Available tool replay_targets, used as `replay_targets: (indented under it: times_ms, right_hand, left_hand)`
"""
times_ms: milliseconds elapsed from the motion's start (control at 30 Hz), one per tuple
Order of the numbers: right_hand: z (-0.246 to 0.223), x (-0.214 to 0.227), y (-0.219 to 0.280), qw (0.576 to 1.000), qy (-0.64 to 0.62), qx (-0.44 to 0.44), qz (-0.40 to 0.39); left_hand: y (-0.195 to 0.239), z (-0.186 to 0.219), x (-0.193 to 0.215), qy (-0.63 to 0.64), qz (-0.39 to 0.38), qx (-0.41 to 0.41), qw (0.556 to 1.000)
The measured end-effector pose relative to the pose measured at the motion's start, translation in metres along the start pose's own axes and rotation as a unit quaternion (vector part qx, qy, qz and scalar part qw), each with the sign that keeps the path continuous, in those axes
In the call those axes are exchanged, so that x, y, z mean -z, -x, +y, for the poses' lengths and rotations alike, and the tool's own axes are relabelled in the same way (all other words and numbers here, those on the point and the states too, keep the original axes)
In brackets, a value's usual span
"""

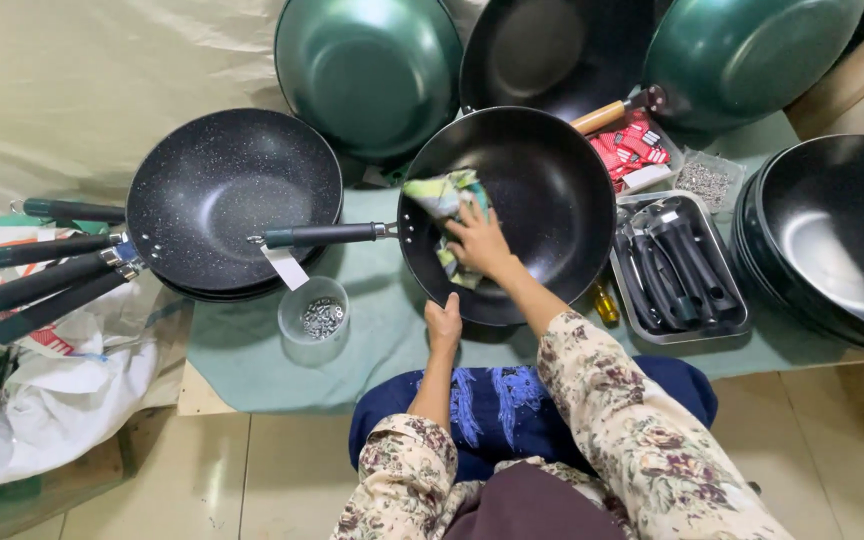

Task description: The person is assembling handles onto various pans using screws and a screwdriver, then cleaning them with a cloth.

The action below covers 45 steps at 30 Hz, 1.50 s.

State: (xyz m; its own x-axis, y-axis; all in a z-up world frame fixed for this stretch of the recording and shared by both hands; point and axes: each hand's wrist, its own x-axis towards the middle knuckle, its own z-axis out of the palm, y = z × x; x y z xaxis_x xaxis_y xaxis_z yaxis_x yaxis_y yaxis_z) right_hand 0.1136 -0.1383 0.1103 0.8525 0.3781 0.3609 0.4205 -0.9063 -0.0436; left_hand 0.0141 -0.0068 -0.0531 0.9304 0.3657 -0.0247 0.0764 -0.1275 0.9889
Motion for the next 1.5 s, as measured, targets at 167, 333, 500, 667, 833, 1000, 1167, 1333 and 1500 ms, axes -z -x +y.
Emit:
replay_targets:
  times_ms: [167,333,500,667,833,1000,1167,1333,1500]
  right_hand:
    - [0.005,-0.023,0.085,0.993,-0.065,0.057,-0.078]
    - [0.087,0.059,0.128,0.982,0.065,0.036,-0.173]
    - [0.137,0.118,0.115,0.954,0.291,0.033,0.065]
    - [0.078,0.038,0.144,0.982,0.186,-0.023,0.005]
    - [-0.012,-0.010,0.147,0.987,-0.154,0.023,-0.046]
    - [0.014,0.035,0.143,0.955,-0.268,0.070,-0.105]
    - [0.093,0.027,0.152,0.984,0.166,-0.023,-0.052]
    - [0.038,-0.013,0.124,0.990,0.122,-0.074,-0.024]
    - [-0.048,0.003,0.049,0.901,-0.342,-0.186,-0.190]
  left_hand:
    - [0.011,0.043,0.009,-0.005,-0.007,0.005,1.000]
    - [0.013,0.025,0.008,0.016,-0.014,0.000,1.000]
    - [0.017,0.022,0.008,0.020,-0.004,-0.010,1.000]
    - [0.019,0.034,0.010,0.010,0.003,-0.023,1.000]
    - [0.027,0.052,0.013,-0.002,0.022,-0.034,0.999]
    - [0.013,0.021,0.004,-0.007,0.028,-0.029,0.999]
    - [0.029,0.055,0.013,-0.005,0.011,-0.014,1.000]
    - [0.024,0.050,0.010,-0.004,0.012,-0.015,1.000]
    - [0.037,0.119,0.026,-0.002,-0.006,0.010,1.000]
